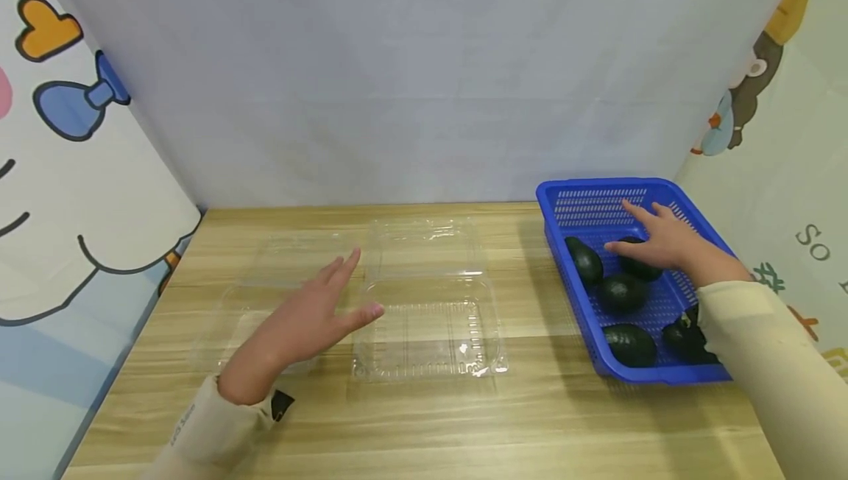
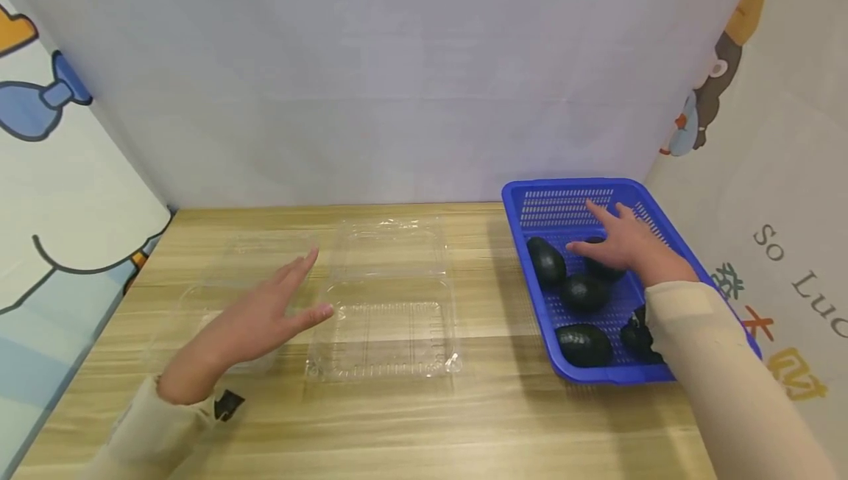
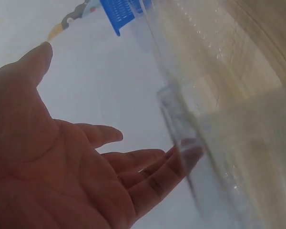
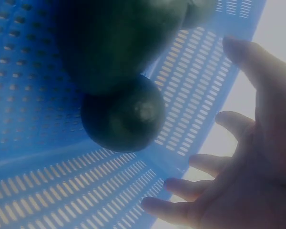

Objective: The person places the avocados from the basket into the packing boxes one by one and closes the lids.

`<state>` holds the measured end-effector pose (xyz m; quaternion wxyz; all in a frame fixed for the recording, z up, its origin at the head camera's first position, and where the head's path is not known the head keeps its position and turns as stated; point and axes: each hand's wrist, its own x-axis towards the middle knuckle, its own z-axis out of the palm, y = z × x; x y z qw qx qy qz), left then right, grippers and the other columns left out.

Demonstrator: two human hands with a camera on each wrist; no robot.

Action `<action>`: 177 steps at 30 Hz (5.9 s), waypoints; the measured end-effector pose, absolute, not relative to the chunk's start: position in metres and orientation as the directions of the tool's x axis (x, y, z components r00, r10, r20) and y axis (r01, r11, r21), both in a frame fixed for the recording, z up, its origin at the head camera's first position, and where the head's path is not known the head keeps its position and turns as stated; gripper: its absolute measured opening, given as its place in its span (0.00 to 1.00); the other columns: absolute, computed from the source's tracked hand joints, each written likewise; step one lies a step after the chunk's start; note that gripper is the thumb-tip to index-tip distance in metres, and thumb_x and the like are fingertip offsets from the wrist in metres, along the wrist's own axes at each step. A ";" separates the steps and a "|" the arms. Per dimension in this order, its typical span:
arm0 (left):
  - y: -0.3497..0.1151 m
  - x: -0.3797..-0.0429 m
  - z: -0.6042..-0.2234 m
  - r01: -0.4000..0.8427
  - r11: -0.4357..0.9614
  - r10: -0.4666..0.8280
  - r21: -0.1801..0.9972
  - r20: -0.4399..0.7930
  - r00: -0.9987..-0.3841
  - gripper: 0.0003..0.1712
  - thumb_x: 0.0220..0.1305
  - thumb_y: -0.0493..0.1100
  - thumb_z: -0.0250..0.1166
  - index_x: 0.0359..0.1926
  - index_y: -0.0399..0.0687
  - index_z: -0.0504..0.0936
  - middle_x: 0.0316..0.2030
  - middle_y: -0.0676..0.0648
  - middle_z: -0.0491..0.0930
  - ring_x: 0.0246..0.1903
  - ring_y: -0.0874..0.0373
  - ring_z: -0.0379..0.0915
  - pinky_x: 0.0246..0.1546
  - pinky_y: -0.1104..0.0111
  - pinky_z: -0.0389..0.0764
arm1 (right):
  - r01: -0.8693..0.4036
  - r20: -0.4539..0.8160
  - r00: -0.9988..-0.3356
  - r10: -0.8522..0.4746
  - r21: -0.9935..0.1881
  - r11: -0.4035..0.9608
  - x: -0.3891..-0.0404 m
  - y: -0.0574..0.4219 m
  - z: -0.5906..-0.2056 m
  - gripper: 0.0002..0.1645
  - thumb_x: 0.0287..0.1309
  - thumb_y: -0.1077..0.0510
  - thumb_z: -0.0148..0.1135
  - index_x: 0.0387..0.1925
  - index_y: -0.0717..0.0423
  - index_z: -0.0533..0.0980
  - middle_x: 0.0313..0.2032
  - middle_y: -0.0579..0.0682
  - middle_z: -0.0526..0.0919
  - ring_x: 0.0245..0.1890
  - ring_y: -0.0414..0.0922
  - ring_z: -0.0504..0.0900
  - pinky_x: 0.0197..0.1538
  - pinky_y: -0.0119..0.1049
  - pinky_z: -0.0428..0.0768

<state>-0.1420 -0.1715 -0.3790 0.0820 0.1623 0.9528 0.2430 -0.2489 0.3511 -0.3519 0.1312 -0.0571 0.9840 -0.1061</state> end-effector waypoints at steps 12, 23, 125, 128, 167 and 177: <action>-0.161 -0.137 -0.386 0.282 0.818 0.326 0.501 -0.001 -0.945 0.56 0.60 0.74 0.52 0.76 0.48 0.43 0.71 0.39 0.52 0.68 0.41 0.51 0.63 0.45 0.59 | -0.075 -0.265 -0.953 -0.147 -0.265 0.961 -0.249 0.351 -0.361 0.60 0.57 0.31 0.58 0.73 0.62 0.43 0.65 0.83 0.39 0.62 0.81 0.40 0.55 0.77 0.51; -0.148 -0.137 -0.389 0.193 0.809 0.266 0.555 -0.055 -0.962 0.51 0.65 0.66 0.54 0.75 0.41 0.46 0.71 0.37 0.53 0.68 0.40 0.52 0.63 0.46 0.59 | -0.050 -0.294 -0.947 -0.133 -0.274 0.960 -0.251 0.353 -0.368 0.63 0.55 0.27 0.56 0.74 0.60 0.41 0.65 0.83 0.37 0.61 0.83 0.41 0.53 0.78 0.51; -0.143 -0.141 -0.396 0.034 0.713 0.270 0.700 -0.231 -0.935 0.38 0.65 0.30 0.51 0.73 0.34 0.47 0.60 0.32 0.64 0.19 0.54 0.77 0.17 0.67 0.70 | -0.529 0.026 -0.839 -0.544 -0.274 0.803 -0.209 0.210 -0.306 0.36 0.63 0.63 0.57 0.71 0.49 0.59 0.66 0.63 0.57 0.60 0.62 0.66 0.51 0.55 0.73; -0.142 -0.141 -0.396 0.031 0.716 0.269 0.698 -0.233 -0.935 0.38 0.65 0.30 0.51 0.73 0.34 0.47 0.63 0.32 0.62 0.19 0.54 0.77 0.17 0.67 0.70 | -0.551 0.030 -0.825 -0.565 -0.267 0.790 -0.207 0.203 -0.308 0.36 0.63 0.63 0.57 0.71 0.49 0.60 0.66 0.62 0.58 0.58 0.62 0.68 0.51 0.55 0.73; -0.140 -0.143 -0.394 0.017 0.745 0.237 0.667 -0.241 -0.941 0.37 0.65 0.31 0.53 0.73 0.34 0.50 0.63 0.33 0.62 0.17 0.59 0.76 0.19 0.66 0.73 | -0.631 -0.084 -0.737 -0.670 -0.268 0.728 -0.170 0.122 -0.362 0.36 0.64 0.58 0.59 0.71 0.41 0.61 0.67 0.57 0.59 0.55 0.59 0.69 0.46 0.48 0.78; -0.141 -0.142 -0.394 0.031 0.723 0.260 0.690 -0.230 -0.938 0.38 0.66 0.30 0.52 0.73 0.34 0.48 0.65 0.35 0.61 0.18 0.57 0.76 0.17 0.65 0.73 | -0.623 -0.108 -0.731 -0.673 -0.295 0.724 -0.166 0.114 -0.384 0.33 0.64 0.57 0.60 0.69 0.43 0.63 0.66 0.57 0.60 0.59 0.62 0.65 0.52 0.51 0.76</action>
